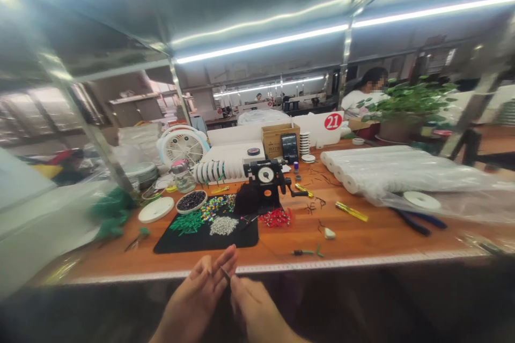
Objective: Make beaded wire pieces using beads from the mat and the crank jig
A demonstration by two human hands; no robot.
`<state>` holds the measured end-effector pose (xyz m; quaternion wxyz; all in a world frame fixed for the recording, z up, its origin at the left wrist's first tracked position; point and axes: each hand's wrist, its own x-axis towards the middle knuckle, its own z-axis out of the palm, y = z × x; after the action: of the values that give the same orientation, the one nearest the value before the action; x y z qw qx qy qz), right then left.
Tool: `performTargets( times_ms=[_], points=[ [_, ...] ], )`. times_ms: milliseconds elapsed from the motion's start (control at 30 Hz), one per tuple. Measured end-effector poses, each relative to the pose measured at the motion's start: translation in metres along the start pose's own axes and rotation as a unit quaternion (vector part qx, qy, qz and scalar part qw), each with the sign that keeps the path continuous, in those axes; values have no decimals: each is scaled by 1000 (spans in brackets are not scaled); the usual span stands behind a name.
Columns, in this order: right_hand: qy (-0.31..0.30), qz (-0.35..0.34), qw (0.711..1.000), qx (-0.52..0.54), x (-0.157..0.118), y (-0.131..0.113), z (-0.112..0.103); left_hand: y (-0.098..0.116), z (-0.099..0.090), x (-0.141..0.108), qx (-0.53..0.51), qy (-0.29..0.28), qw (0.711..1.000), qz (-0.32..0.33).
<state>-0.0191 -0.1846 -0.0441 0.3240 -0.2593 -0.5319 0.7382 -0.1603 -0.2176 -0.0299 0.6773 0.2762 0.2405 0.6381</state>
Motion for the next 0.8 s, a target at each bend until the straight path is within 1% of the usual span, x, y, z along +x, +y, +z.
performTargets(
  times_ms=[33,67,100,133,167,200,233,267,333,367,400,433,467,500,533,567,600,633,667,700,733,767,800],
  points=[
    [9,-34,998,-61,-1,-5,-9,0,-1,1,2,0,1000,1],
    [40,-75,987,-135,-1,-11,-22,0,-2,2,4,2,1000,0],
    [93,-114,964,-222,-1,-20,-39,1,-3,4,7,4,1000,1],
    [166,-146,922,-317,0,-30,-60,1,-5,5,9,8,1000,1],
    [243,-156,865,-411,0,-41,-85,2,-8,6,11,12,1000,0],
    [312,-117,794,-508,0,-52,-112,3,-10,8,13,17,1000,-1],
    [362,-41,715,-597,-1,-63,-140,3,-13,9,15,22,1000,-3],
    [382,-4,683,-622,-3,-72,-167,4,-16,10,17,26,999,-6],
    [401,68,635,-656,-9,-87,-215,5,-21,11,21,36,999,-14],
    [410,92,622,-661,-12,-92,-234,5,-23,11,23,42,999,-15],
    [415,110,610,-666,-15,-95,-247,5,-24,11,24,49,998,-15],
    [419,123,600,-670,-17,-97,-255,6,-24,11,25,55,998,-13],
    [424,132,588,-676,-18,-98,-256,6,-23,11,25,61,998,-11],
    [429,129,575,-684,-18,-99,-251,6,-21,11,26,68,997,-10],
    [430,108,571,-691,-17,-98,-239,6,-19,12,27,74,997,-13],
    [426,74,574,-695,-15,-96,-222,6,-15,12,31,79,996,-21],
    [409,4,598,-689,-13,-93,-199,6,-10,14,36,81,996,-31],
    [364,-91,654,-657,-10,-88,-174,5,-5,15,42,81,995,-41],
    [297,-160,725,-600,-7,-82,-147,4,0,16,48,76,995,-52],
    [211,-189,800,-529,-3,-74,-121,2,6,18,52,68,995,-60],
    [127,-182,869,-443,1,-66,-98,0,11,18,54,57,995,-64],
    [43,-157,920,-357,5,-57,-79,-2,15,18,54,46,995,-65],
    [-14,-138,951,-277,9,-48,-65,-4,18,18,51,41,996,-58]
  ],
)
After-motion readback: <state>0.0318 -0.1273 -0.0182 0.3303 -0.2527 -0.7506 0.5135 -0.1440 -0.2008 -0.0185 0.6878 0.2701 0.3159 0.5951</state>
